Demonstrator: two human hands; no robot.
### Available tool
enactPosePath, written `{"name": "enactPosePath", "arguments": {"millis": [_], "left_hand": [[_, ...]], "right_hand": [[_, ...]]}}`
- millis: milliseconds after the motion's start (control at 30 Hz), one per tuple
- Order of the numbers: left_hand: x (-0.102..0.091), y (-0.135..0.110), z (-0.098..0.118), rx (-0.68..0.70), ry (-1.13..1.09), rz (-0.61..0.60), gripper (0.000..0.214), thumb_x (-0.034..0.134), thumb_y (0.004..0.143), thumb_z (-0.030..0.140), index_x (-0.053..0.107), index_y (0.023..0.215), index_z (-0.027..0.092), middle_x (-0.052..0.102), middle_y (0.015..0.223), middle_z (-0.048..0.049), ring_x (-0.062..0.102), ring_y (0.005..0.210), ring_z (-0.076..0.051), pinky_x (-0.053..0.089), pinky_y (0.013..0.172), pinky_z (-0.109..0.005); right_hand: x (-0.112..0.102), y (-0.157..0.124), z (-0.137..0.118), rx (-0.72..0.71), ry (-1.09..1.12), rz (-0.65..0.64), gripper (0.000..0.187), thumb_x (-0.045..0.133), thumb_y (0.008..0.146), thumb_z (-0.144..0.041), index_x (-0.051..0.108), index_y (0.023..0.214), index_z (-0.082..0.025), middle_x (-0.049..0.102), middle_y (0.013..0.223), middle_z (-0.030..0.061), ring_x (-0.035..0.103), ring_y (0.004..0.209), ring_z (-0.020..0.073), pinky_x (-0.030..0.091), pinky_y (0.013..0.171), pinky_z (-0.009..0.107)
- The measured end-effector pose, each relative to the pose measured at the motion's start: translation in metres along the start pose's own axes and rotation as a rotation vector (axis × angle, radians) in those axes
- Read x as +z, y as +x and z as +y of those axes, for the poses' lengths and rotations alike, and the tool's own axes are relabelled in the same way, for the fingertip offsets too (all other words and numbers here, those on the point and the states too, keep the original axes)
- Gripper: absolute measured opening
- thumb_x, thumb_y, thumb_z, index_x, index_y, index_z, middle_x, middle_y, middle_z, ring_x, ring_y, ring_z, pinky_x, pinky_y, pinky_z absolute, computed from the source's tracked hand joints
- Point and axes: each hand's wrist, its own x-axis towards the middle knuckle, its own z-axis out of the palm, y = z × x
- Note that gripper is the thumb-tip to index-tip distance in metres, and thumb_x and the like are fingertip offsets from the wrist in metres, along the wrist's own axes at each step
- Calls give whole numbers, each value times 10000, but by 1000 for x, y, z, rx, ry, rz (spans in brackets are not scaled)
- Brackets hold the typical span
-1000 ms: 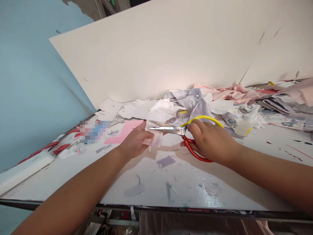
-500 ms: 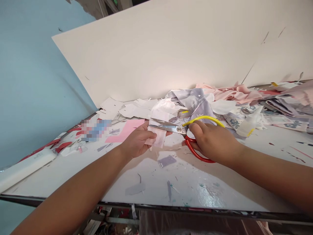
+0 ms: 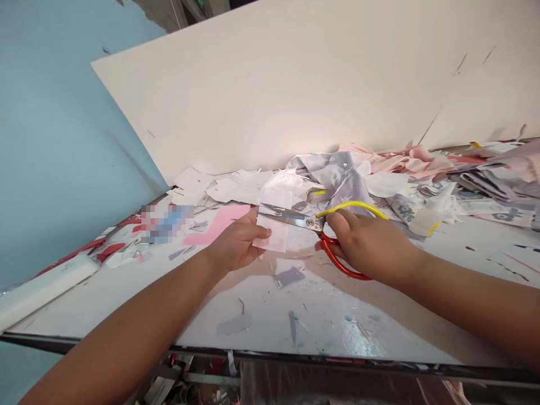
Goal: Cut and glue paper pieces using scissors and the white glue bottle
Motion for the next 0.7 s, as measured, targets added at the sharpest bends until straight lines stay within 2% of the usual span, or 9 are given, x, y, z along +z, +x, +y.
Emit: {"name": "enactPosePath", "arguments": {"millis": [200,300,400,533,700], "left_hand": [[-3,2,-1,18,-70,-53,417,505,619,79,543,1025,163,629,901,-59,586,875,-211,423,772,-333],[-2,3,-1,23,-82,-53,450,488,583,66,544,1019,163,626,899,-50,588,841,-193,428,743,-308],[0,3,0,26,-61,-38,507,479,545,58,535,1037,165,627,893,-45,589,814,-192,433,702,-296],[-2,3,-1,21,-48,-26,550,471,541,57,507,1076,179,620,912,-42,592,826,-192,434,692,-291],[-4,3,-1,17,-69,-37,556,469,544,51,496,1082,188,620,941,-45,593,871,-205,433,696,-289]], "right_hand": [[-1,0,0,6,-6,12,337,382,828,-429,512,836,-119,596,688,79,483,453,155,70,430,254],[-3,-1,0,17,-12,50,305,417,814,-414,519,809,-126,595,676,79,488,469,160,77,432,256],[-4,-2,0,12,-6,114,297,431,803,-411,525,807,-129,604,762,96,507,524,167,89,439,258],[0,-2,0,5,13,183,434,379,795,-515,532,828,-110,595,821,119,505,540,176,117,443,261],[4,-2,1,-18,52,287,562,337,763,-617,535,804,-93,579,743,108,493,543,183,172,454,264]]}}
